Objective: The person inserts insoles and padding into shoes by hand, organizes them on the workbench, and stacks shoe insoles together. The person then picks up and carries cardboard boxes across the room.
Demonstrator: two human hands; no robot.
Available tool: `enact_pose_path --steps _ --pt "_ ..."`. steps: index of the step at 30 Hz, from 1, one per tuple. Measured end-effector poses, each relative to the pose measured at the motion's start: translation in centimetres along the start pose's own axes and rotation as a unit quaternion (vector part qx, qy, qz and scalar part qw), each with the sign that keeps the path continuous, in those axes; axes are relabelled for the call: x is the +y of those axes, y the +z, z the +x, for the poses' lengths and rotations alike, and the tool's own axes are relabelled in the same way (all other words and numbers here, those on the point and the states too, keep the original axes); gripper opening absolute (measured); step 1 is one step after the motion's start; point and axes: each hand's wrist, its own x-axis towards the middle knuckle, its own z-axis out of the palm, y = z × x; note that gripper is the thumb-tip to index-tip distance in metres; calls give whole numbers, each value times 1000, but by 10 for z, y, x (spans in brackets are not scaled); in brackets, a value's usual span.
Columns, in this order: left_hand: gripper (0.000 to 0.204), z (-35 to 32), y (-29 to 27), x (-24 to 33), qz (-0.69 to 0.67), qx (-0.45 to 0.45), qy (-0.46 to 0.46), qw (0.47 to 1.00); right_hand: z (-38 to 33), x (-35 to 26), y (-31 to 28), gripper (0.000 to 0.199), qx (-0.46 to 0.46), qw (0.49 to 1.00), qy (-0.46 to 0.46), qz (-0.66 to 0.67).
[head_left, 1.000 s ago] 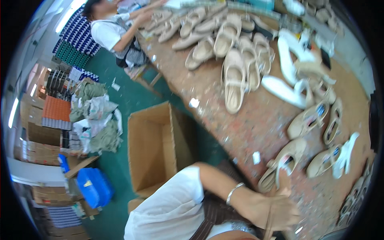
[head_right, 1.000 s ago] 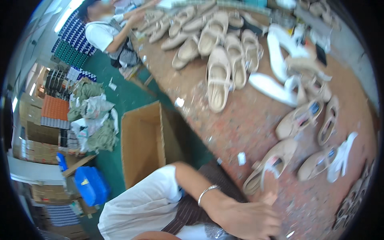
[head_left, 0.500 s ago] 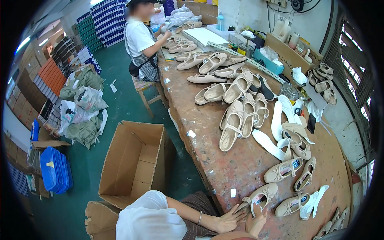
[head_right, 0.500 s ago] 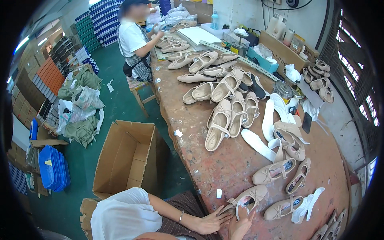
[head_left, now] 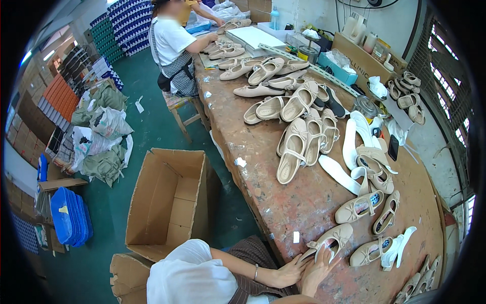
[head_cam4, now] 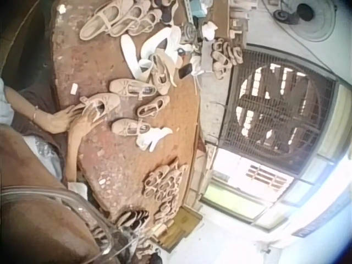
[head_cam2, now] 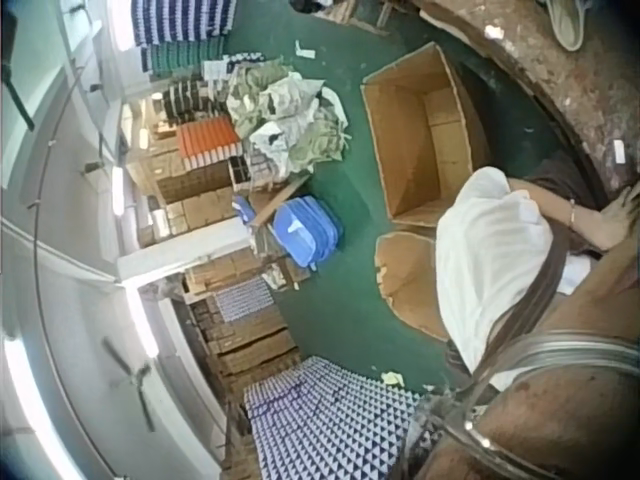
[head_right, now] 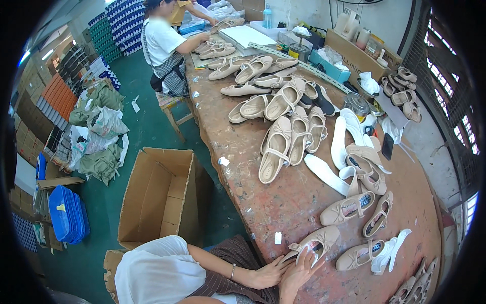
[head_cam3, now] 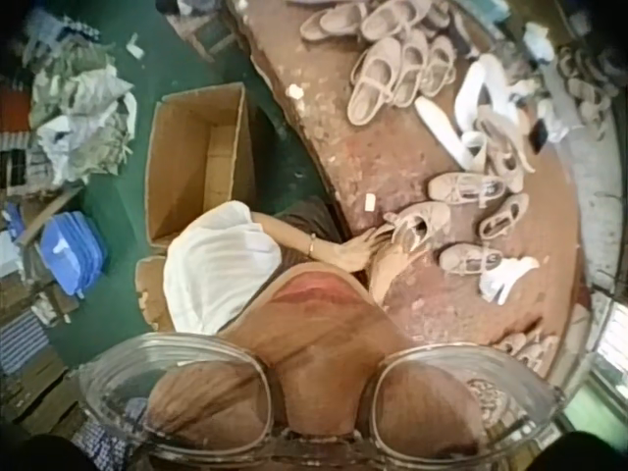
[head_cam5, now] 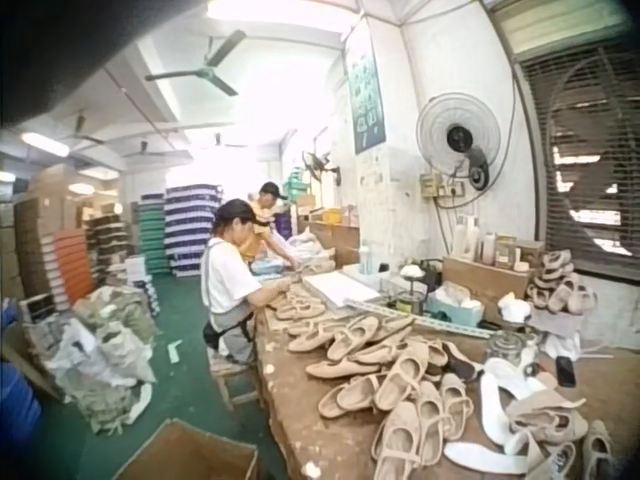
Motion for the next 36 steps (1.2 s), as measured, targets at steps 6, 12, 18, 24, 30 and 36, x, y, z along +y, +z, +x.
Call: enact_pose_path --steps 6,12,18,24,30,36 --pt "55 -1 2 -2 28 85 0 996 48 1 2 33 -49 999 20 1" --pt "54 -2 -3 -5 45 95 2 994 18 12 8 48 -103 992 75 -11" --pt "48 1 -10 -10 104 -15 35 994 38 26 28 9 50 998 24 22" --pt "57 0 -8 -21 -3 -5 60 998 21 -3 -5 50 -33 997 48 -60" --pt "50 2 -8 -23 -2 63 52 997 37 9 15 51 -101 989 109 23" --pt "54 -2 -10 -24 -44 20 37 998 63 8 2 40 -65 992 96 -43"
